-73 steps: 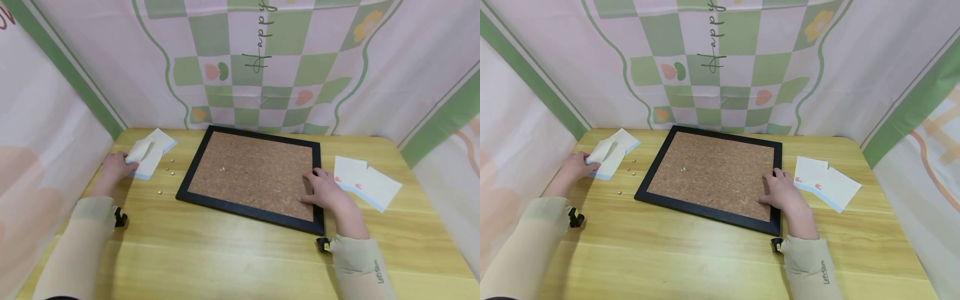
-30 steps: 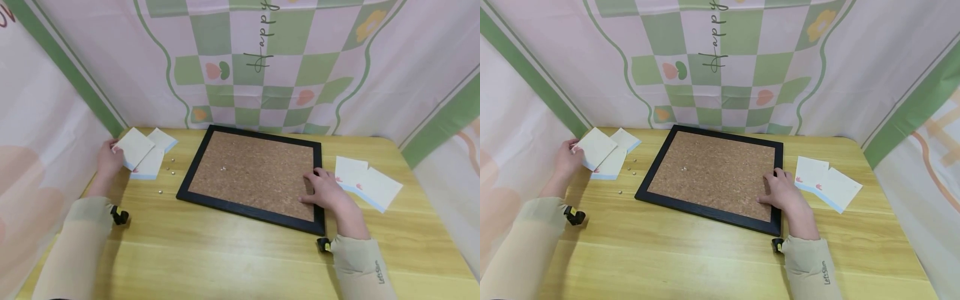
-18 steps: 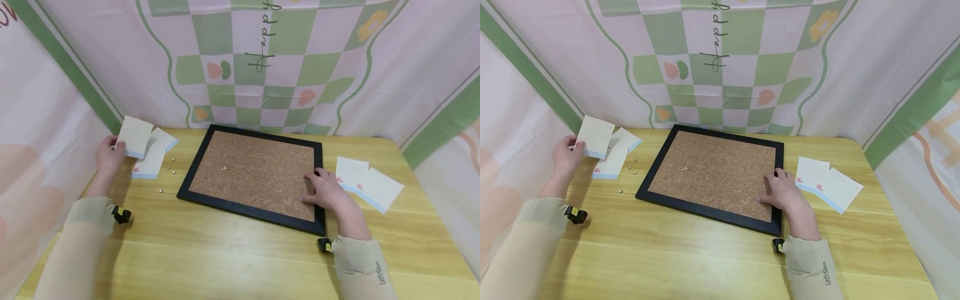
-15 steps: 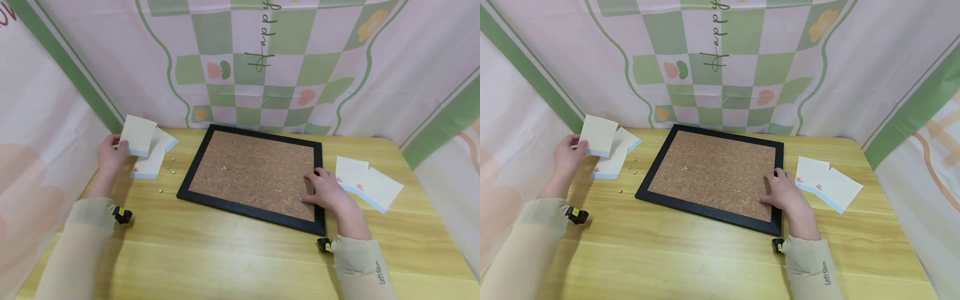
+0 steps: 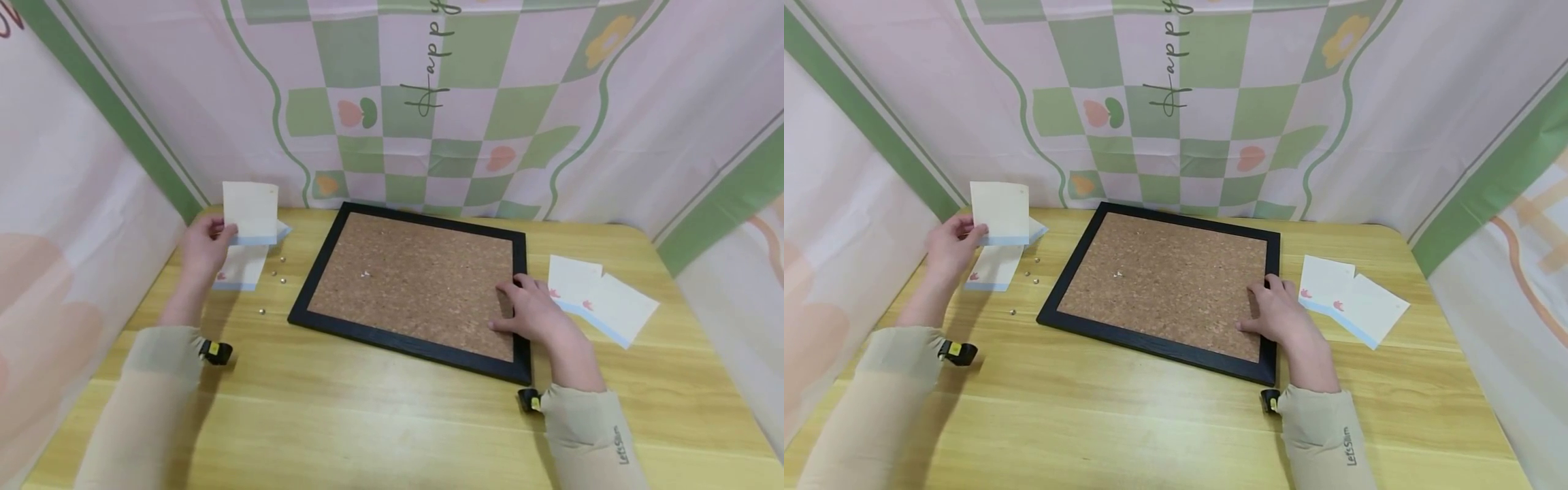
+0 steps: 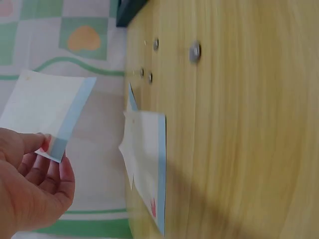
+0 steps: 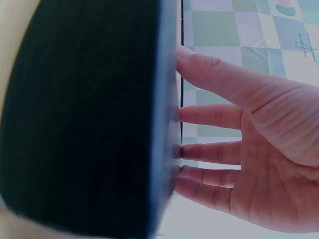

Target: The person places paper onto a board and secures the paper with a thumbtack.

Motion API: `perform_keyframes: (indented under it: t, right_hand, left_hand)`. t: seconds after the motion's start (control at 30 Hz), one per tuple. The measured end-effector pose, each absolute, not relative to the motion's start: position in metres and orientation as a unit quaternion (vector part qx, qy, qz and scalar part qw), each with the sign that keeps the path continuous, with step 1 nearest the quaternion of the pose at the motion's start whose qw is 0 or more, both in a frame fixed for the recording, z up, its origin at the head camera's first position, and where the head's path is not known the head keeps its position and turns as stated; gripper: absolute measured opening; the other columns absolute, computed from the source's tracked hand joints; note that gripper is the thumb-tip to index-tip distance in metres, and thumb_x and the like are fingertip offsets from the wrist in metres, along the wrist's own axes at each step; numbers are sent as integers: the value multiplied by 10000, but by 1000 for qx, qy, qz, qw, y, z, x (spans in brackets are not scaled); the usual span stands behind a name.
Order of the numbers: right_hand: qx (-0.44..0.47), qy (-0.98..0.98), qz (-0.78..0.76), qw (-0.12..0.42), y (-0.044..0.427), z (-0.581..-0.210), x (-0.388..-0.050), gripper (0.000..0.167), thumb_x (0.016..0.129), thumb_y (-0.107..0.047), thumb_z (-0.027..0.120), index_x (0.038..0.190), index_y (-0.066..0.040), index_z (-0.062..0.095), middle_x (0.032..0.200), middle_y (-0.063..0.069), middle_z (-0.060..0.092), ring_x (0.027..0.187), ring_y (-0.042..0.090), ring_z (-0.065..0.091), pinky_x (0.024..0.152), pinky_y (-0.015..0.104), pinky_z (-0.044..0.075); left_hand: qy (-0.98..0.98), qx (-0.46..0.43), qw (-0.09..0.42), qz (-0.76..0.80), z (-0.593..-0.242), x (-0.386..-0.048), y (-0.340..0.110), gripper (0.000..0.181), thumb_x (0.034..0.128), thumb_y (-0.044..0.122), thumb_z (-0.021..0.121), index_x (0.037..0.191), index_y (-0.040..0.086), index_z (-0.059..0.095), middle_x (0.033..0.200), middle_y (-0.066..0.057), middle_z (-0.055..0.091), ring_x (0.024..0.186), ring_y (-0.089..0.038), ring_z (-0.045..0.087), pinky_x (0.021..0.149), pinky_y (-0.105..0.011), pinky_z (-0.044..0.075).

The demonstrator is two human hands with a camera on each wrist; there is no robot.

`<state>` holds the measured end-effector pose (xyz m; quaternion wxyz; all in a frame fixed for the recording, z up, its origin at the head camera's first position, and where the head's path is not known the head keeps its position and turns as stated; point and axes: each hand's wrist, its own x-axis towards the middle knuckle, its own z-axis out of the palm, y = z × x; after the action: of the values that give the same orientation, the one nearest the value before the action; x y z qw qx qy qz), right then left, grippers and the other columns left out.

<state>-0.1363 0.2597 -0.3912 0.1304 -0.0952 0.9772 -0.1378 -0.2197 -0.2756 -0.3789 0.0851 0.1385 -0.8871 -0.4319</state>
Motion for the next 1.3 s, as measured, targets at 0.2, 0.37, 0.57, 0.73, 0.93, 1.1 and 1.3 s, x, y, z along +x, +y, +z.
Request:
perform_keyframes:
  t: [0.2,0.37,0.57,0.73,0.93,1.1,1.3]
  right_hand:
    - [-96,977,-141,130,260,-392,-135,742,871,-367,763,1411,54,477,1481,397,323,1292,590,323,1044,702,354]
    - [-93,977,-142,129,259,-392,-136,734,873,-358,764,1413,49,480,1487,387,326,1301,583,322,1052,702,350]
    - [-95,978,-138,127,259,-392,-137,742,867,-365,769,1409,54,482,1480,394,327,1289,589,326,1044,700,356]
    - [-95,978,-135,129,259,-392,-137,746,863,-366,775,1405,56,483,1475,396,330,1277,590,331,1036,699,361]
    - [-94,978,-136,128,258,-391,-137,745,857,-366,781,1399,54,490,1477,396,328,1279,583,330,1042,698,357]
    - [-97,978,-137,127,256,-390,-136,742,856,-363,781,1398,55,492,1475,393,332,1276,583,333,1041,696,358]
    - [-99,978,-136,126,258,-391,-136,748,854,-358,783,1400,59,486,1474,396,326,1276,591,324,1031,701,359]
  left_hand:
    - [-876,131,77,-459,-380,-220,-255,440,1023,294,553,1360,10,546,1362,-186,611,1149,-219,590,940,-245,523]
    - [-854,130,66,-500,-382,-222,-237,454,1023,295,557,1385,23,520,1381,-174,591,1179,-208,585,1037,-327,514]
    - [-785,145,65,-599,-385,-225,-211,429,1006,261,597,1374,52,529,1196,-23,652,975,-50,604,967,-229,535]
    - [-737,120,71,-661,-389,-229,-184,392,996,247,618,1314,24,564,974,118,640,912,-36,606,860,-166,525]
    - [-725,109,59,-677,-397,-230,-163,375,988,241,631,1294,29,590,973,102,652,908,-58,601,843,-194,507]
    - [-735,101,52,-668,-404,-232,-157,393,977,229,649,1327,56,602,1022,73,671,924,-50,613,848,-197,508]
    - [-741,74,35,-666,-405,-231,-155,440,974,242,652,1362,49,578,1172,-35,670,969,-21,625,872,-182,529]
